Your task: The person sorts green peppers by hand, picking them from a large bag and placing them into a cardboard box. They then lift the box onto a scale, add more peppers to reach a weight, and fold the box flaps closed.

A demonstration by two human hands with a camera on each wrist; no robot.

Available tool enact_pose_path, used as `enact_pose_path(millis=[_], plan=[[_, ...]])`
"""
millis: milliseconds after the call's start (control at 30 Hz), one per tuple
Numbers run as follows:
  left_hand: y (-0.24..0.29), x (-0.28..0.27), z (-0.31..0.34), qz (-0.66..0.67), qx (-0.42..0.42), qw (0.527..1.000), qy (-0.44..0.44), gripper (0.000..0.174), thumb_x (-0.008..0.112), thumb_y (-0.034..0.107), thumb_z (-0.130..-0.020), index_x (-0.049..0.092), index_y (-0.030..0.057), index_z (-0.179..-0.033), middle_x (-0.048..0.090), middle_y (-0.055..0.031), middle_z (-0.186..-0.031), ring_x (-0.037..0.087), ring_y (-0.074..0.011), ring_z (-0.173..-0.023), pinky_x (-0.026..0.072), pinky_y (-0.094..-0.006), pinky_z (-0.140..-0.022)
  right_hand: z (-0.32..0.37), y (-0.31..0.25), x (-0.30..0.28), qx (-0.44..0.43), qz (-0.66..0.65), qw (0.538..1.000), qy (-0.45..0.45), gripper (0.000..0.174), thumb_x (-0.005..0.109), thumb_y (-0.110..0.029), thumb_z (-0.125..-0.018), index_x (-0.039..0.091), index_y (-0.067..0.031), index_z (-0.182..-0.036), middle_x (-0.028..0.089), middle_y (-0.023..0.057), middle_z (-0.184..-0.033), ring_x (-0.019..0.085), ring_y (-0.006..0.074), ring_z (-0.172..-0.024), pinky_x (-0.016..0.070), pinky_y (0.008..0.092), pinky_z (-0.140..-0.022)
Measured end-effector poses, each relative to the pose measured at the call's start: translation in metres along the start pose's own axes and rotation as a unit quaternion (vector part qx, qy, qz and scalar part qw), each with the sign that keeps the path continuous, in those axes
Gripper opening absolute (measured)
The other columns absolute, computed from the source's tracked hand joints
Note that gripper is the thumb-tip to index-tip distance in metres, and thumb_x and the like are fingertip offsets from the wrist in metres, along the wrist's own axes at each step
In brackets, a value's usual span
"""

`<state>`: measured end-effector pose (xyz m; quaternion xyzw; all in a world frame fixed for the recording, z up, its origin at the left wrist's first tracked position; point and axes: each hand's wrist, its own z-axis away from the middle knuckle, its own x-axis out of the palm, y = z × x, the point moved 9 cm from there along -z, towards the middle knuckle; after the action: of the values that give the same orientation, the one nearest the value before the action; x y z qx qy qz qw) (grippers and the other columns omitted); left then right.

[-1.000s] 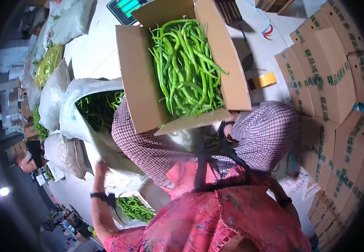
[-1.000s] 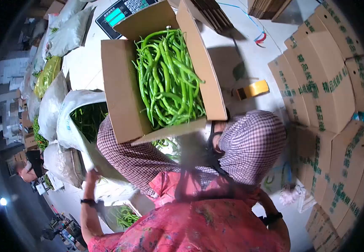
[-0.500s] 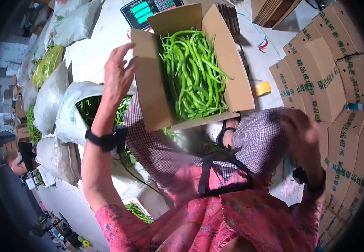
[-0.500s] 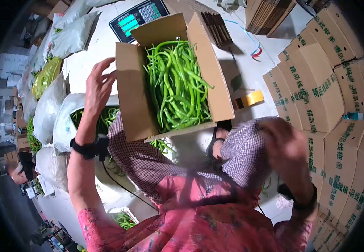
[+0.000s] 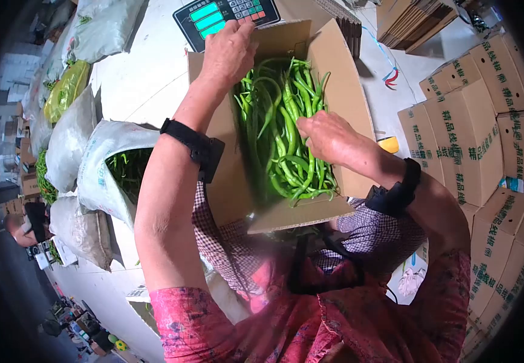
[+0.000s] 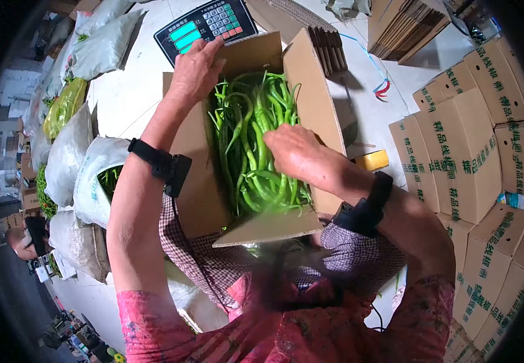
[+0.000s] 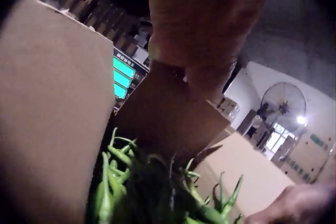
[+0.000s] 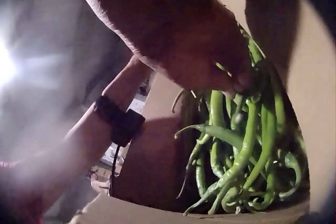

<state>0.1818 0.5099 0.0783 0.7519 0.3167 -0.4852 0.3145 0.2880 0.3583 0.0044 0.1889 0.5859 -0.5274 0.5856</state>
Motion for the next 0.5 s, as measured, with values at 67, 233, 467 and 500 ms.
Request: enact_pose_path(millis=[67,233,467,500], plan=[[0.000,0.001,0.000,0.031,0.017,0.999,-0.007,0.025,0.060,0.020,-0.088,0.065,0.0075,-0.109,0.060,-0.0136,-0.095,0.062,-0.0332,-0.086,0.0500,-0.0401,-0.076,-0.007,0.011,-0.001,0.012,-0.009,1.000,0.022,0.009,0.059,-0.004,-0.076,0.058,-0.0002,-0.084,0.063,0.0182,-0.074,0.062,0.0399,-0.075,0.0479,0.0503,-0.068],[0.015,0.027,0.029,0.120,0.075,0.976,-0.166,0.028,0.052,0.024,-0.095,0.062,0.0044,-0.112,0.062,-0.0147,-0.113,0.062,-0.0340,-0.099,0.0500,-0.0396,-0.084,0.000,0.012,-0.009,0.069,-0.028,0.996,-0.041,0.012,0.061,-0.007,-0.079,0.056,0.0013,-0.086,0.062,0.0206,-0.085,0.060,0.0403,-0.084,0.0474,0.0479,-0.073],[0.032,0.030,0.048,0.078,0.090,0.988,-0.101,0.032,0.050,0.026,-0.096,0.055,0.0072,-0.122,0.059,-0.0125,-0.118,0.061,-0.0322,-0.100,0.0505,-0.0392,-0.085,0.007,-0.052,-0.021,-0.118,-0.026,0.989,0.087,0.033,0.062,-0.011,-0.082,0.053,0.0053,-0.108,0.048,0.0224,-0.118,0.051,0.0375,-0.105,0.0431,0.0428,-0.092],[0.025,0.030,0.045,0.078,0.089,0.988,-0.101,0.032,0.050,0.026,-0.096,0.055,0.0072,-0.122,0.059,-0.0125,-0.118,0.061,-0.0322,-0.100,0.0505,-0.0392,-0.085,0.006,-0.053,-0.018,-0.112,-0.018,0.990,0.088,0.042,0.065,-0.014,-0.083,0.051,0.0065,-0.117,0.045,0.0229,-0.128,0.049,0.0391,-0.111,0.0418,0.0436,-0.096]])
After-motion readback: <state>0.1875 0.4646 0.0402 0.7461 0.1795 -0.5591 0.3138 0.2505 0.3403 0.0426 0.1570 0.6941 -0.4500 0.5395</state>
